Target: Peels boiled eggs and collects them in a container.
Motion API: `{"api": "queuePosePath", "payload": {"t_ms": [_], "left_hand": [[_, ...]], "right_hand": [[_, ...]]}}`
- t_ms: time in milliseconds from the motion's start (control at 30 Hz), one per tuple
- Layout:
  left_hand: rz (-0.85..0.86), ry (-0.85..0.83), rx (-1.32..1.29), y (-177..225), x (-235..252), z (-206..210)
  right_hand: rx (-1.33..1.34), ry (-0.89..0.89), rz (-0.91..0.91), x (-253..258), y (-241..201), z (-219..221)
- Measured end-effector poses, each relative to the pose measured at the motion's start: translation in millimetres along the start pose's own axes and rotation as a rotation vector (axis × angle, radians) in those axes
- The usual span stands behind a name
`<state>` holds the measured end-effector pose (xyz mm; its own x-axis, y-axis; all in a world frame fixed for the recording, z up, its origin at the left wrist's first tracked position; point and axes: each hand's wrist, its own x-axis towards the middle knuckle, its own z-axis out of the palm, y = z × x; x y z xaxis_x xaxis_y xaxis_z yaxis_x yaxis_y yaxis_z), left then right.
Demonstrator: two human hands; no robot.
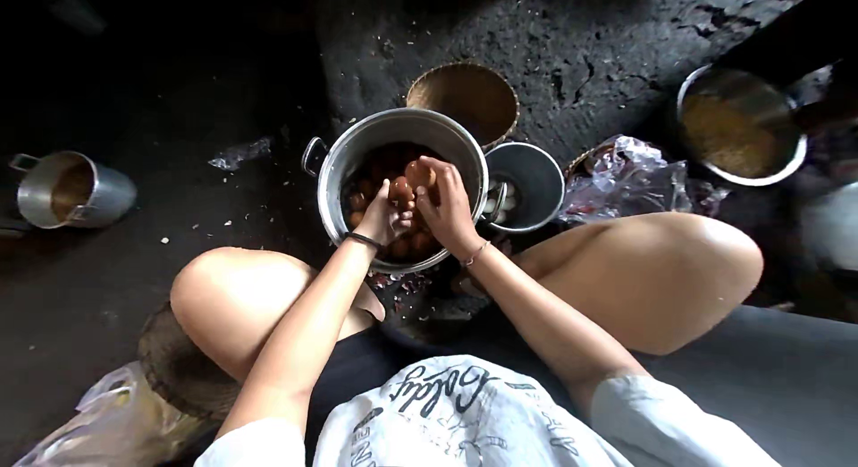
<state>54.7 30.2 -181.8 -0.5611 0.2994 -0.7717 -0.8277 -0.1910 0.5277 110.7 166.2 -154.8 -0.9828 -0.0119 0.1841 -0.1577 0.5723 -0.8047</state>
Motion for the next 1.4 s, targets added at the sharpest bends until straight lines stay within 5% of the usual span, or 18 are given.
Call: {"api": "queuePosePath", "payload": {"t_ms": [67, 167, 267, 333, 500, 700, 800, 967, 1167, 1400], "left_hand": [[0.013, -0.051, -0.088, -1.8, 6.8, -3.4], [0.088, 0.02, -0.008, -4.4, 14.1, -6.0], [0.232, 0.078, 0.402, -6.5, 15.7, -15.6], [0.375, 0.042, 0.696, -10.7, 23.4, -20.2], [0.342, 0.004, 0.811, -14.5, 15.3, -18.8], [0.248, -0.005, 1.3, -12.0, 28.8, -29.5], [0.432, 0.086, 0.935, -6.3, 11.5, -18.7], [0.517, -0.263, 0.466, 3.7, -9.7, -8.7], [0.507, -0.214, 0.333, 9.0, -22.3, -5.8], [0.478, -0.104, 0.551, 12.0, -34.6, -1.3]], "right_hand": [[0.105, -0.05, 0.076, 4.9, 5.1, -0.5], [0.603, -0.026, 0.339, 17.3, 23.2, -1.9], [0.993, -0.051, 0.56, 25.5, 27.9, -11.3], [1.046, -0.11, 0.534, 25.6, 28.1, -15.7], [0.768, -0.179, 0.383, 18.8, 26.1, -11.4], [0.553, -0.223, 0.415, 18.3, 24.2, -11.4], [0.52, -0.296, 0.424, 18.1, 21.3, -11.3], [0.379, -0.417, 0.3, 16.5, 24.4, -13.4], [0.096, -0.211, 0.057, 14.5, 17.5, -9.3], [-0.032, -0.15, -0.087, -2.6, 16.7, -7.0]]}}
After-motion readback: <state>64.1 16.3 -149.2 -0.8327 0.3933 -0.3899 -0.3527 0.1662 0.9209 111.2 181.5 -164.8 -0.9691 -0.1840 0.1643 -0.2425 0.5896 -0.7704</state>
